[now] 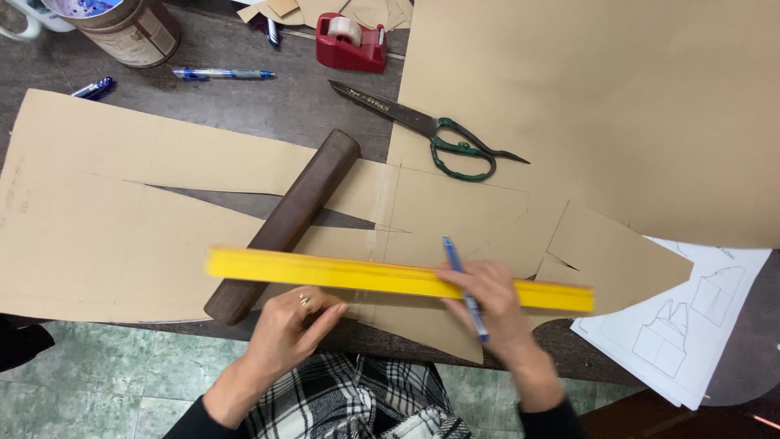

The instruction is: Measuring, marking, and taping together paper pattern pieces on a workbench in a garment factory.

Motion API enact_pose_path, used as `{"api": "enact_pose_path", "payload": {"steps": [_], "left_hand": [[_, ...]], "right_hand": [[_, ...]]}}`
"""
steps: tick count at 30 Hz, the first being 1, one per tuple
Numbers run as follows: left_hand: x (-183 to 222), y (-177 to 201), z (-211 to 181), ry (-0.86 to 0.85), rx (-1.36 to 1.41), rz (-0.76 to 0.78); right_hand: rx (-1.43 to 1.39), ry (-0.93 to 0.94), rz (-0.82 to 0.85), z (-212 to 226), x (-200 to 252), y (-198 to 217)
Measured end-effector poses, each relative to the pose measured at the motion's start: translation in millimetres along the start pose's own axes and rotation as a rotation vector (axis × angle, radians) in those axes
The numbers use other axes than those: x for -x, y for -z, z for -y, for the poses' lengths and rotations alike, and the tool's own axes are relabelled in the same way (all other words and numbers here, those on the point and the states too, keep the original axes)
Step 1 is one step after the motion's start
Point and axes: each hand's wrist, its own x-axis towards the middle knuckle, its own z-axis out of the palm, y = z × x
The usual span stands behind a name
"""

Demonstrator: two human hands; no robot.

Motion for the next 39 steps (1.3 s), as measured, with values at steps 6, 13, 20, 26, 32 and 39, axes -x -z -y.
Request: {"api": "enact_pose_path", "payload": {"steps": [6, 13, 20, 26, 32, 39], "left_hand": [[-3.7, 12.7, -2.1, -0.216, -0.225, -0.162], [-24.7, -15.2, 23.2, -0.307, -0.522, -0.078], [-43.7, -41.0, 55.4, -0.329, -0.559, -0.018], [-46.3, -50.3, 75.5, -0.321, -0.535, -0.055], [-45.6, -48.8, 75.0, -0.322, -0.557, -0.064], [-48.2, -47.5, 71.9, -0.317, -0.581, -0.072]], "right_hand": [[0.1, -0.126, 0.03, -47.1, 22.3, 59.6], [0.131, -0.208, 0.029, -63.1, 22.9, 59.5], [0.173, -0.17, 0.016, -87.2, 17.8, 46.8], [0.236, -0.123, -0.044, -89.3, 14.5, 33.1], [0.212, -0.099, -0.211, -80.2, 19.9, 12.1], [0.211, -0.139, -0.291, -70.7, 18.0, 3.3]]}}
